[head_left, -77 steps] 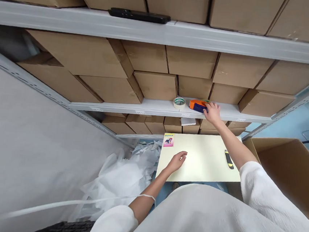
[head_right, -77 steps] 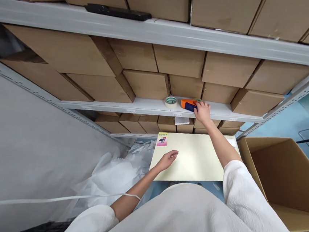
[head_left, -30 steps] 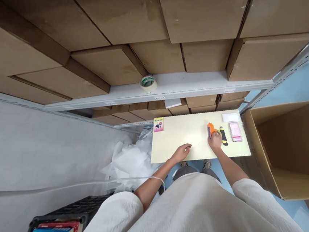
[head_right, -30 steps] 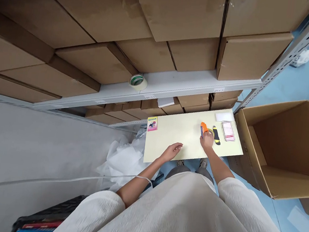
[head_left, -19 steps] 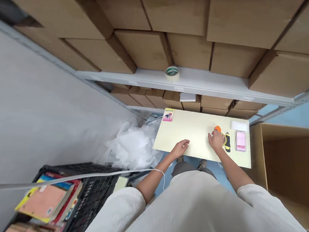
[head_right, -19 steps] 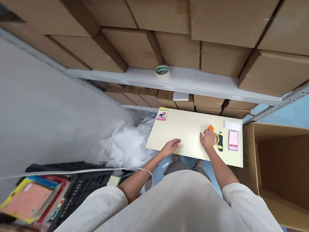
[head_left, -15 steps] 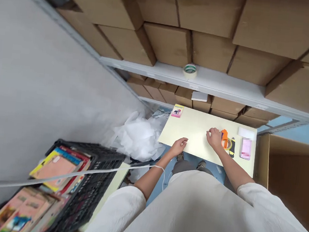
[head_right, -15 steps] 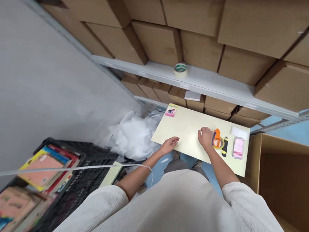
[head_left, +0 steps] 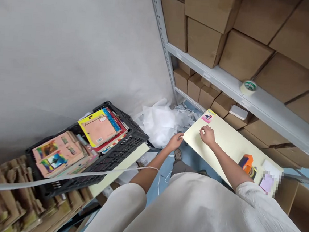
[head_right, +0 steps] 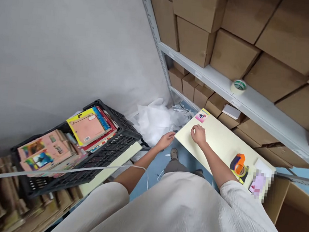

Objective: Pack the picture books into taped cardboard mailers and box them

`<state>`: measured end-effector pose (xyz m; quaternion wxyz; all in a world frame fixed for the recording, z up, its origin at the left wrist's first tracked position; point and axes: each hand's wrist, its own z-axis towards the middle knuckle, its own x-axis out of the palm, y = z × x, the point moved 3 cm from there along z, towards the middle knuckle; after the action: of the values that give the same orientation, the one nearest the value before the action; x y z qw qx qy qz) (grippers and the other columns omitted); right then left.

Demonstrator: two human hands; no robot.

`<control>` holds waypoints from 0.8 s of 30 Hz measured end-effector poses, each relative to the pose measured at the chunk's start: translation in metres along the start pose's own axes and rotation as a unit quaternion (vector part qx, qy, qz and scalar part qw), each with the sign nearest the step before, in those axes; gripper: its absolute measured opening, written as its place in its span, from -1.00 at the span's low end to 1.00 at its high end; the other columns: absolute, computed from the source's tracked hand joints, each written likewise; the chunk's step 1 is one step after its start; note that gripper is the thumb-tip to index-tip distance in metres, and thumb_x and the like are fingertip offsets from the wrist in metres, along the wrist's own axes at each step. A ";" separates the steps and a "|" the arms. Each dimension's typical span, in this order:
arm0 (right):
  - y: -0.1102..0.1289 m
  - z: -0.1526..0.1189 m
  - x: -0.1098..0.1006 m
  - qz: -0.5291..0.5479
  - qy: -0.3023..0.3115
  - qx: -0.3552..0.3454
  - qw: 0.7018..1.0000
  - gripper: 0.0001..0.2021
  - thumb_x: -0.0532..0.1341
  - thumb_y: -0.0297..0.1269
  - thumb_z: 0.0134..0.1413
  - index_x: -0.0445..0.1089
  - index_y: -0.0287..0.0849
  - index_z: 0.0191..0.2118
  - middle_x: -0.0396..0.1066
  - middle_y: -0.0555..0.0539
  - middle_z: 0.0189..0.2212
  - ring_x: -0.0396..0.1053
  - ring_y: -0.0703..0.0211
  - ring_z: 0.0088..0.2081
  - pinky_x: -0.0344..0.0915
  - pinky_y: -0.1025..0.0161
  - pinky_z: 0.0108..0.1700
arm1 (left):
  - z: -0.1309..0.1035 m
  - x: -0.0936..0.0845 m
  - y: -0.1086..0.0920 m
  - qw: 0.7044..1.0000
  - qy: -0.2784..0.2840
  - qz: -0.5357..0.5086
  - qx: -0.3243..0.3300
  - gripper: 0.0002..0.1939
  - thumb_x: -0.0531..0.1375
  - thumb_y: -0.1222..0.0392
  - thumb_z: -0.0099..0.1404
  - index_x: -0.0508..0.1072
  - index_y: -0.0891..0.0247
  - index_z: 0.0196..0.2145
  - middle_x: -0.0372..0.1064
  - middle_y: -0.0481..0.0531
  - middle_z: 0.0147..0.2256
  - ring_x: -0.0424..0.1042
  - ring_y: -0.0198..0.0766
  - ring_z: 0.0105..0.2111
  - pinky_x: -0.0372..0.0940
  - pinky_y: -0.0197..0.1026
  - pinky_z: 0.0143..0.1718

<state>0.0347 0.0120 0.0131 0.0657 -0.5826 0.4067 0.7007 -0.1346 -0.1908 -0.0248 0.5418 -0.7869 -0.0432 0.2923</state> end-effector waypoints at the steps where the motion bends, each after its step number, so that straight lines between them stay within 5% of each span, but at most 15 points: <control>1: 0.009 0.012 0.008 0.010 0.004 0.001 1.000 -0.81 0.11 -0.26 0.37 0.48 -0.12 -0.16 0.51 -0.20 -0.09 0.43 -0.05 -0.08 0.28 0.06 0.02 | 0.006 -0.010 0.007 1.000 -0.008 -0.004 0.000 -0.64 0.18 0.29 0.36 0.58 0.23 0.07 0.56 0.19 0.12 0.57 -0.06 0.08 0.49 0.01 0.16; 6: 0.044 0.073 0.060 0.101 0.031 0.026 0.994 -0.84 0.14 -0.28 0.31 0.48 -0.10 -0.21 0.54 -0.11 -0.16 0.46 0.08 -0.22 0.39 0.16 -0.04 | 0.044 -0.056 0.042 0.999 -0.031 -0.020 -0.021 -0.63 0.20 0.33 0.35 0.59 0.23 0.07 0.55 0.18 0.11 0.59 -0.08 0.03 0.49 -0.01 0.14; 11: 0.062 0.135 0.138 0.167 0.091 0.079 0.978 -0.88 0.20 -0.33 0.21 0.52 -0.11 -0.26 0.58 -0.07 -0.20 0.50 0.12 -0.23 0.42 0.19 -0.02 | 0.089 -0.082 0.083 0.995 -0.053 -0.021 -0.076 -0.59 0.23 0.34 0.33 0.57 0.22 0.11 0.54 0.16 0.15 0.58 -0.06 0.07 0.46 -0.01 0.19; 17: 0.055 0.191 0.246 0.228 0.143 0.163 0.949 -0.83 0.20 -0.36 0.16 0.56 -0.10 -0.23 0.63 -0.05 -0.24 0.54 0.10 -0.23 0.46 0.19 -0.05 | 0.135 -0.089 0.147 0.984 -0.082 -0.025 -0.156 -0.54 0.27 0.33 0.34 0.53 0.16 0.18 0.51 0.17 0.21 0.53 -0.01 0.17 0.40 0.03 0.27; 24: 0.034 0.219 0.352 0.248 0.166 0.228 0.927 -0.83 0.28 -0.30 0.09 0.63 -0.08 -0.23 0.61 -0.01 -0.37 0.50 0.15 -0.38 0.50 0.19 -0.10 | 0.164 -0.080 0.217 0.963 -0.087 -0.052 -0.249 -0.55 0.24 0.32 0.36 0.52 0.17 0.19 0.48 0.18 0.24 0.49 -0.01 0.22 0.36 -0.01 0.29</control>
<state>-0.2619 -0.0039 -0.2786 -0.0472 -0.5405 0.6920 0.4762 -0.3379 -0.1745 -0.2215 0.3370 -0.8653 -0.2028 0.3107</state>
